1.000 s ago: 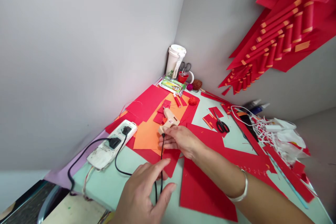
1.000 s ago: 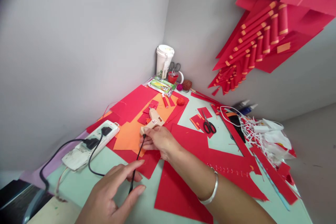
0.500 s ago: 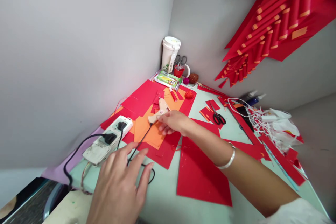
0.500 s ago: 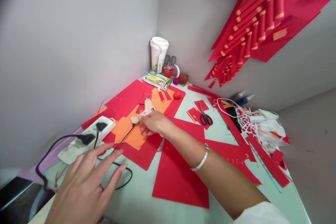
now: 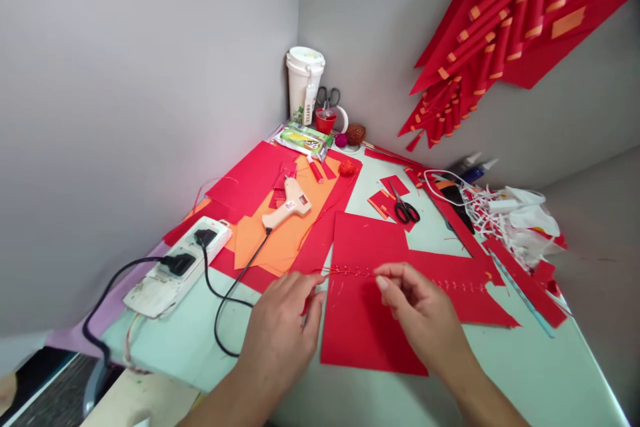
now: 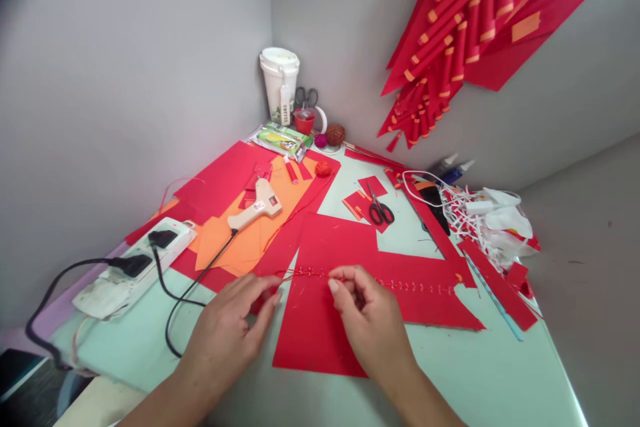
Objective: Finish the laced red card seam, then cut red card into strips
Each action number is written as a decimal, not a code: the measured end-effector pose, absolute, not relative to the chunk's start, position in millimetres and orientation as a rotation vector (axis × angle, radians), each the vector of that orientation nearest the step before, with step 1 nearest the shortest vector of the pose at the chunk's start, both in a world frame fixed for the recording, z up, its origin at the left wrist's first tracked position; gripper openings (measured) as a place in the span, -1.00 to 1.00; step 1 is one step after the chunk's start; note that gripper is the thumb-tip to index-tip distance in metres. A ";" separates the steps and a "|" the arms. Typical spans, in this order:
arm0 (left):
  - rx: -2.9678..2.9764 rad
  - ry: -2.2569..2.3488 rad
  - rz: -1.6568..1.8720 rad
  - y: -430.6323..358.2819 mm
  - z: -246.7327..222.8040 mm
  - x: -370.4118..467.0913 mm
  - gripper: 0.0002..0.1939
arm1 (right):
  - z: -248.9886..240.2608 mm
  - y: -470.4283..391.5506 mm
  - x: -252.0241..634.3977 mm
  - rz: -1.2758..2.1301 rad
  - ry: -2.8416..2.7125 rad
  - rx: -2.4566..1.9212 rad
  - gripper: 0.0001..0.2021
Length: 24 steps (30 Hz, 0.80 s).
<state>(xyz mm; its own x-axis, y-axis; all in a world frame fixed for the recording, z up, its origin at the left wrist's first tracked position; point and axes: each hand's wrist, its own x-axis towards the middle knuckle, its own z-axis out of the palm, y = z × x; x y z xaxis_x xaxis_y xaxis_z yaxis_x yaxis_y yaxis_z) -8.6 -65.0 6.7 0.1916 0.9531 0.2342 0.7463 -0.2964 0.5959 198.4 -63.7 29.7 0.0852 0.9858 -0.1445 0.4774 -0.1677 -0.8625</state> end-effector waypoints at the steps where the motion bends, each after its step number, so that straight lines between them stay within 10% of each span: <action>1: 2.126 1.607 0.809 -62.0 6.2 -7.2 -0.81 | 23.5 -70.1 199.7 0.952 -1.464 -1.727 -0.74; 24: 2.287 1.607 0.730 -44.1 -9.0 4.0 -0.77 | -15.3 -85.2 199.9 0.438 -1.873 -1.482 -0.85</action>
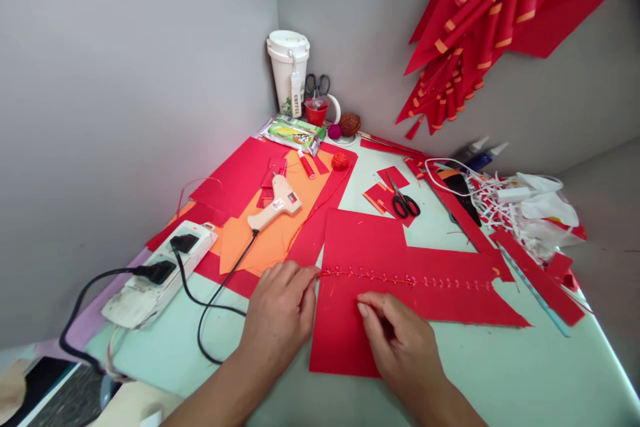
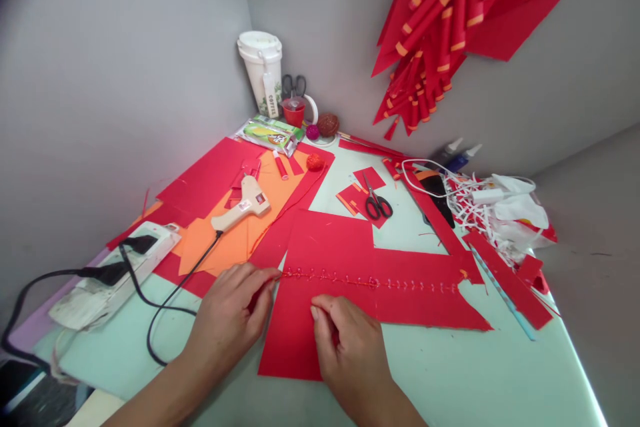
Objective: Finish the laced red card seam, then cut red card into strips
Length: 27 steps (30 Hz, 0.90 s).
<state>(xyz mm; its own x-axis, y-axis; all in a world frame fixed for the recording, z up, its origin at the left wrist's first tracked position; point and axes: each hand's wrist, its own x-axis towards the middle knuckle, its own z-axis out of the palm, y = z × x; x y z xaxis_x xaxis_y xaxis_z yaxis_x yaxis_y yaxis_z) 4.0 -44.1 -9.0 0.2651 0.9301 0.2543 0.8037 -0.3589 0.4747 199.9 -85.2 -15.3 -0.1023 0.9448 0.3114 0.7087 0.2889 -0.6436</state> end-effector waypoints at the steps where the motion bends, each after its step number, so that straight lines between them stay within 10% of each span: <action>1: 2.293 1.607 0.728 -43.9 -9.5 4.2 -0.77 | -15.9 -85.0 200.1 0.439 -1.874 -1.479 -0.85; 27: 2.262 1.627 0.668 -42.9 -11.9 5.8 -0.82 | -15.6 -84.5 204.2 0.370 -1.915 -1.433 -0.89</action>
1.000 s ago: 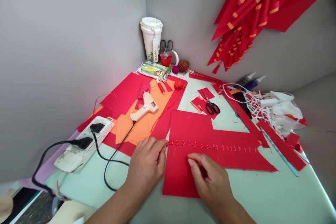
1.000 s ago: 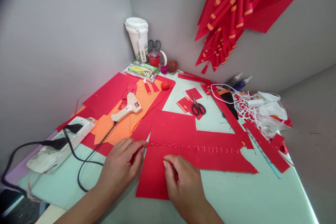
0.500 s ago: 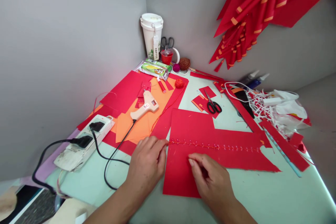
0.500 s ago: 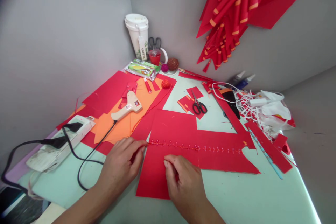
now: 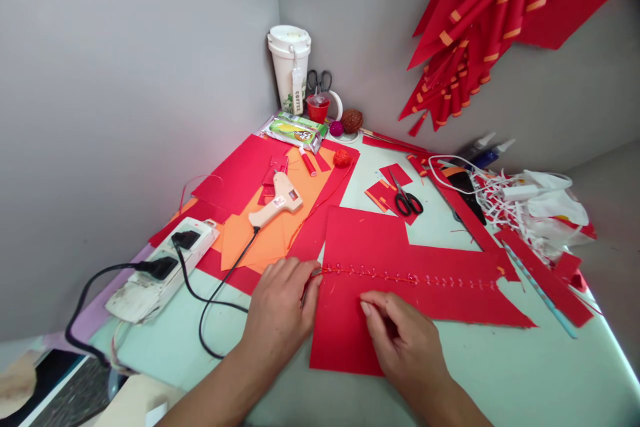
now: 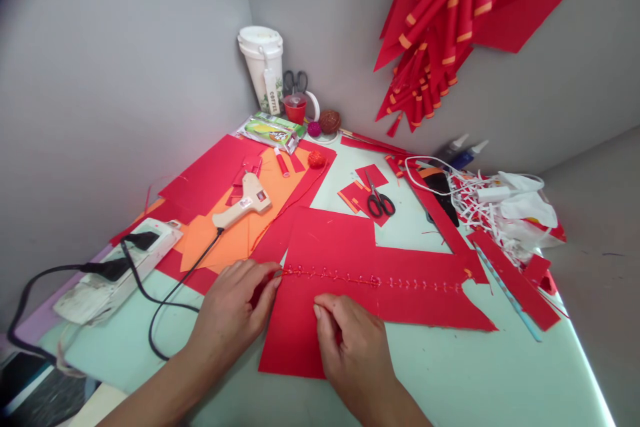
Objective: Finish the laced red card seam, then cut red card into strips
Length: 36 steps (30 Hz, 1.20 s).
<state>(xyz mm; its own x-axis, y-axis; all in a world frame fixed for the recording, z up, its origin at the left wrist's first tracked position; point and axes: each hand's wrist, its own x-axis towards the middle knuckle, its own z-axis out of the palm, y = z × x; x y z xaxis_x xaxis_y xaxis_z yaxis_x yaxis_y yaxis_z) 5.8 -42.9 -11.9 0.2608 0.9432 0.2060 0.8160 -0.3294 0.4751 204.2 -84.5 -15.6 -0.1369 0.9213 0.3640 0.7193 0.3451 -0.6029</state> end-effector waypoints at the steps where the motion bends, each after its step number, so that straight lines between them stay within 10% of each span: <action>1: 2.263 1.624 0.669 -42.7 -12.3 5.8 -0.82 | -15.6 -84.3 204.2 0.359 -1.916 -1.422 -0.89; 36: 2.326 1.649 0.641 -40.3 -13.9 8.4 -0.82 | -16.6 -83.6 206.0 0.333 -1.926 -1.389 -0.89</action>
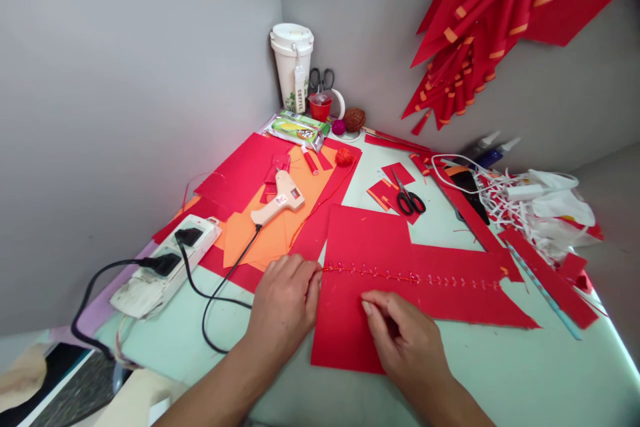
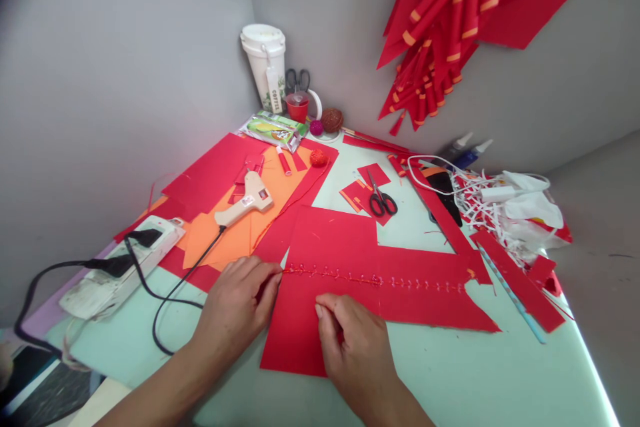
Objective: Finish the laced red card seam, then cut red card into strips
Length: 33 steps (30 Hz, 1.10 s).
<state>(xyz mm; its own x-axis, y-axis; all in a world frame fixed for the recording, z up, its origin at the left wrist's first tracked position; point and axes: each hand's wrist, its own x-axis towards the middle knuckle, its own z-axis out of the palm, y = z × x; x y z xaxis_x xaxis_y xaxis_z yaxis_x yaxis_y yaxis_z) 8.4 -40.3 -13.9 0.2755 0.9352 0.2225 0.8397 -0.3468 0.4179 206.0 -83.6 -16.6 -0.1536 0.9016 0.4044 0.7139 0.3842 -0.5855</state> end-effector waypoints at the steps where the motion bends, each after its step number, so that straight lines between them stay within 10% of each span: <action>1: 2.328 1.648 0.645 -40.4 -14.1 8.3 -0.82 | -16.6 -83.6 206.1 0.334 -1.927 -1.390 -0.89; 33: 2.108 1.841 0.621 -69.4 17.3 -7.7 -0.85 | -17.2 -91.2 204.9 0.391 -2.043 -1.256 -0.84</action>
<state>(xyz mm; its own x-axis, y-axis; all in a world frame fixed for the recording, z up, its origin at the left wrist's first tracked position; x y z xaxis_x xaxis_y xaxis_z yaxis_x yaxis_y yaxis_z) -7.7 -69.4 17.3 0.0985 0.9855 0.1384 0.8679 -0.1531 0.4726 204.9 -91.2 -17.2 -0.2880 0.8687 0.4029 0.6585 0.4852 -0.5753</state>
